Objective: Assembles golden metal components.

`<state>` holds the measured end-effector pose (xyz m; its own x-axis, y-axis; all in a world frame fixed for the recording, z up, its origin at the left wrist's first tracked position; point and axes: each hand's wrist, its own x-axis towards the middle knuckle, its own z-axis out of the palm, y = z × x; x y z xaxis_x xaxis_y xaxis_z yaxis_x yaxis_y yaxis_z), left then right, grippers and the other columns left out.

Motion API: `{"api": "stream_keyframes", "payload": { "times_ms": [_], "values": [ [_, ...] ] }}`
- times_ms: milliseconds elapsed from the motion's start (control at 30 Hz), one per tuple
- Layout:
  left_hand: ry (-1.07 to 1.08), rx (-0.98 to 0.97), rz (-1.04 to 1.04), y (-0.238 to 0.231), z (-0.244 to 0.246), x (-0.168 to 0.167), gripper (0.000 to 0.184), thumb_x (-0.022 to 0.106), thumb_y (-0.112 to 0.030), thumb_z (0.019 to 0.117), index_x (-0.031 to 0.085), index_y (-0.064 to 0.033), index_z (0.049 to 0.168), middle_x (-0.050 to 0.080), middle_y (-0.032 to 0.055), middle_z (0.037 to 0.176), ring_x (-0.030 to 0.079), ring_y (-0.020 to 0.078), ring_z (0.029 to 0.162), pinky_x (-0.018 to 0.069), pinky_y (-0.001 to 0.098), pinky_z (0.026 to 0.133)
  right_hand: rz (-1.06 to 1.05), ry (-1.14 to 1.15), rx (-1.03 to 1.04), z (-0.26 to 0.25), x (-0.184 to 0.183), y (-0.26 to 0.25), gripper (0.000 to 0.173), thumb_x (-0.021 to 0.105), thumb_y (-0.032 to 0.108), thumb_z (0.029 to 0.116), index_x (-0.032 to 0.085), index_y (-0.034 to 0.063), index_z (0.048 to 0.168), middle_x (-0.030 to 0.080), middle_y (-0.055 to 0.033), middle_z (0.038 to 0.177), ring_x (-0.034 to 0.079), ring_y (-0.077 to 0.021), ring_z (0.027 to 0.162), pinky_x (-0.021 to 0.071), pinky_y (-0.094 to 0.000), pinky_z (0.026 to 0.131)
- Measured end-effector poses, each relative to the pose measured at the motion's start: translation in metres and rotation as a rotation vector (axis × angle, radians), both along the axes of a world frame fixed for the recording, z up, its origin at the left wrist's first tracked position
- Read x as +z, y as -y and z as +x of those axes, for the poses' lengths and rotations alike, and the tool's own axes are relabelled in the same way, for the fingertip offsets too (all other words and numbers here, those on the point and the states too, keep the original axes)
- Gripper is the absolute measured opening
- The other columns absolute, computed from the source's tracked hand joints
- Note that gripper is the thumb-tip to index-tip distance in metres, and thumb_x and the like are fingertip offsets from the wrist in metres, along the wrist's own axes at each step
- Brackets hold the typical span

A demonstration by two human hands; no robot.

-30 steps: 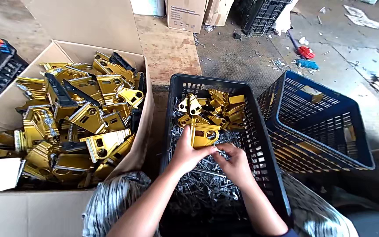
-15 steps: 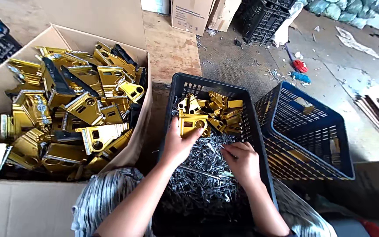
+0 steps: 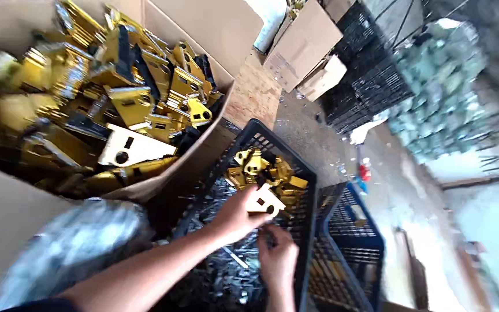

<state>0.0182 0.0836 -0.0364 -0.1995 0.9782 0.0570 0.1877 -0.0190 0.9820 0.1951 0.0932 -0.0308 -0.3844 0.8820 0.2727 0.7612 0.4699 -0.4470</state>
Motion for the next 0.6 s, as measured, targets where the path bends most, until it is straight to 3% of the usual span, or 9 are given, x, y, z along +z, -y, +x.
{"api": "stream_keyframes", "payload": {
  "times_ms": [33, 100, 167, 233, 300, 367, 400, 500, 600],
  "values": [
    [0.014, 0.027, 0.015, -0.002, 0.000, -0.001, 0.055, 0.072, -0.036, 0.0940, 0.057, -0.0059, 0.138, 0.068, 0.0149, 0.121, 0.066, 0.0240, 0.113, 0.0520, 0.0471, 0.102, -0.058, -0.026, 0.006, 0.005, 0.002, -0.002, 0.016, 0.074, 0.013, 0.0863, 0.078, 0.0048, 0.099, 0.077, -0.0048, 0.088, 0.073, -0.0151, 0.076, 0.0621, -0.0391, 0.071],
    [0.028, 0.072, 0.053, -0.008, 0.000, -0.004, 0.037, 0.059, -0.032, 0.1033, 0.063, -0.0076, 0.131, 0.069, 0.0136, 0.110, 0.068, 0.0251, 0.101, 0.0545, 0.0521, 0.092, -0.277, -0.283, 0.032, 0.015, 0.001, -0.005, 0.014, 0.070, 0.000, 0.0882, 0.072, -0.0025, 0.101, 0.072, -0.0041, 0.078, 0.062, -0.0049, 0.058, 0.0548, -0.0233, 0.055],
    [0.016, 0.111, 0.079, -0.017, -0.001, -0.004, 0.029, 0.053, -0.029, 0.1061, 0.066, -0.0083, 0.121, 0.068, 0.0134, 0.098, 0.067, 0.0282, 0.089, 0.0533, 0.0573, 0.080, -0.586, -0.590, 0.061, 0.023, 0.001, -0.009, 0.021, 0.059, -0.008, 0.0919, 0.062, -0.0067, 0.113, 0.071, -0.0086, 0.083, 0.062, -0.0065, 0.057, 0.0541, -0.0227, 0.052],
    [-0.019, 0.121, 0.083, -0.018, 0.000, -0.002, 0.026, 0.053, -0.029, 0.1060, 0.067, -0.0100, 0.118, 0.067, 0.0113, 0.090, 0.065, 0.0273, 0.081, 0.0517, 0.0572, 0.072, -0.735, -0.694, 0.076, 0.031, 0.001, -0.011, 0.037, 0.054, -0.007, 0.0940, 0.053, -0.0054, 0.131, 0.071, -0.0097, 0.088, 0.065, -0.0102, 0.062, 0.0583, -0.0271, 0.057],
    [-0.063, 0.124, 0.078, -0.017, 0.002, -0.003, 0.023, 0.054, -0.031, 0.1050, 0.067, -0.0133, 0.112, 0.063, 0.0059, 0.079, 0.062, 0.0224, 0.070, 0.0500, 0.0522, 0.062, -0.629, -0.691, 0.098, 0.038, 0.004, -0.013, 0.036, 0.057, -0.003, 0.0968, 0.059, -0.0084, 0.132, 0.069, -0.0068, 0.079, 0.063, -0.0073, 0.059, 0.0570, -0.0248, 0.056],
    [-0.055, 0.092, 0.062, -0.016, 0.002, 0.000, 0.019, 0.057, -0.029, 0.1043, 0.067, -0.0136, 0.109, 0.059, 0.0022, 0.073, 0.058, 0.0169, 0.064, 0.0479, 0.0448, 0.058, -0.422, -0.786, 0.116, 0.041, 0.009, -0.016, 0.025, 0.055, 0.003, 0.1000, 0.070, -0.0061, 0.118, 0.061, 0.0016, 0.065, 0.053, -0.0009, 0.052, 0.0474, -0.0187, 0.049],
    [-0.030, 0.053, 0.041, -0.016, 0.002, 0.003, 0.018, 0.058, -0.028, 0.1041, 0.067, -0.0130, 0.107, 0.058, 0.0015, 0.073, 0.057, 0.0150, 0.063, 0.0482, 0.0419, 0.058, -0.337, -0.845, 0.133, 0.042, 0.013, -0.019, 0.025, 0.054, 0.006, 0.1006, 0.073, -0.0022, 0.114, 0.059, 0.0056, 0.064, 0.049, 0.0016, 0.051, 0.0433, -0.0167, 0.048],
    [0.091, -0.086, 0.008, -0.012, 0.000, 0.010, 0.019, 0.058, -0.027, 0.1042, 0.068, -0.0111, 0.108, 0.065, 0.0020, 0.085, 0.064, 0.0117, 0.077, 0.0555, 0.0387, 0.072, -0.162, -0.906, 0.217, 0.039, 0.025, -0.030, 0.021, 0.058, 0.015, 0.1013, 0.078, 0.0098, 0.106, 0.066, 0.0092, 0.077, 0.053, 0.0030, 0.062, 0.0459, -0.0174, 0.057],
    [0.192, -0.210, 0.008, -0.008, -0.002, 0.012, 0.022, 0.058, -0.026, 0.1040, 0.068, -0.0085, 0.112, 0.069, 0.0025, 0.098, 0.067, 0.0090, 0.091, 0.0577, 0.0349, 0.084, 0.023, -0.723, 0.305, 0.029, 0.023, -0.041, 0.018, 0.061, 0.010, 0.1002, 0.077, 0.0039, 0.106, 0.076, 0.0022, 0.096, 0.067, 0.0008, 0.081, 0.0577, -0.0198, 0.074]
  ]
}}
